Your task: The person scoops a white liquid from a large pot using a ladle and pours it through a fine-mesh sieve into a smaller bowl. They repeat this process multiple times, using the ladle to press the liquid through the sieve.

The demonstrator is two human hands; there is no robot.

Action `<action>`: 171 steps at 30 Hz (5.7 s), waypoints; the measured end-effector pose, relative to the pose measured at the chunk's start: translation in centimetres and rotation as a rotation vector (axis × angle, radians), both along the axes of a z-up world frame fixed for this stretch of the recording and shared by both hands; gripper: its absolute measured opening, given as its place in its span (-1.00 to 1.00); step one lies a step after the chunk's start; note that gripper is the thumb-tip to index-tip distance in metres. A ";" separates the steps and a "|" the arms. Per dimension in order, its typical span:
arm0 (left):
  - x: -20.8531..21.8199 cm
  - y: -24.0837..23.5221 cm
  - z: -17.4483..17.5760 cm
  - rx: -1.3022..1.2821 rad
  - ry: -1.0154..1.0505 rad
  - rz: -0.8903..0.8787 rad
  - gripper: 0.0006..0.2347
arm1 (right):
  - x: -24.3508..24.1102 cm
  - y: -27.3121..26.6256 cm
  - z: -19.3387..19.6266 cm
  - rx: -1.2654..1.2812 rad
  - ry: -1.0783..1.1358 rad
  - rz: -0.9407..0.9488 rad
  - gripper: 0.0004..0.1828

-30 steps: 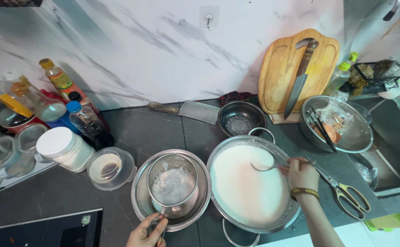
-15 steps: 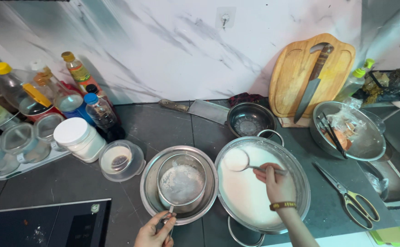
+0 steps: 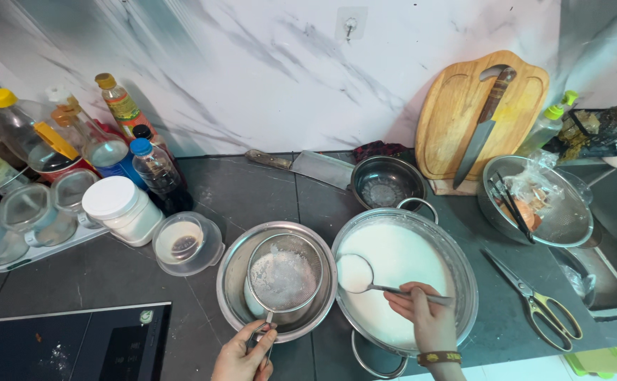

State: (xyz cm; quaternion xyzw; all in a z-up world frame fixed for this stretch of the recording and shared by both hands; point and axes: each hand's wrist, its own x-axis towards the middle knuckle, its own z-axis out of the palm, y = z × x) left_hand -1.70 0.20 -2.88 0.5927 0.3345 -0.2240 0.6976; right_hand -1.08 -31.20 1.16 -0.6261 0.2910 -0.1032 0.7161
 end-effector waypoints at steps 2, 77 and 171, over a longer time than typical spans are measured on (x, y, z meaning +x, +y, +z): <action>0.1 0.1 -0.2 -0.012 0.000 0.003 -0.79 | -0.3 0.0 0.9 0.009 -0.002 -0.020 -0.67; 0.0 1.7 8.6 -0.223 -0.181 -0.071 -0.83 | 10.3 9.4 9.3 -0.349 0.057 0.538 -0.72; -0.8 0.1 9.3 -0.079 -0.104 -0.056 -0.73 | 3.6 9.7 5.5 -0.104 -0.067 0.464 -0.66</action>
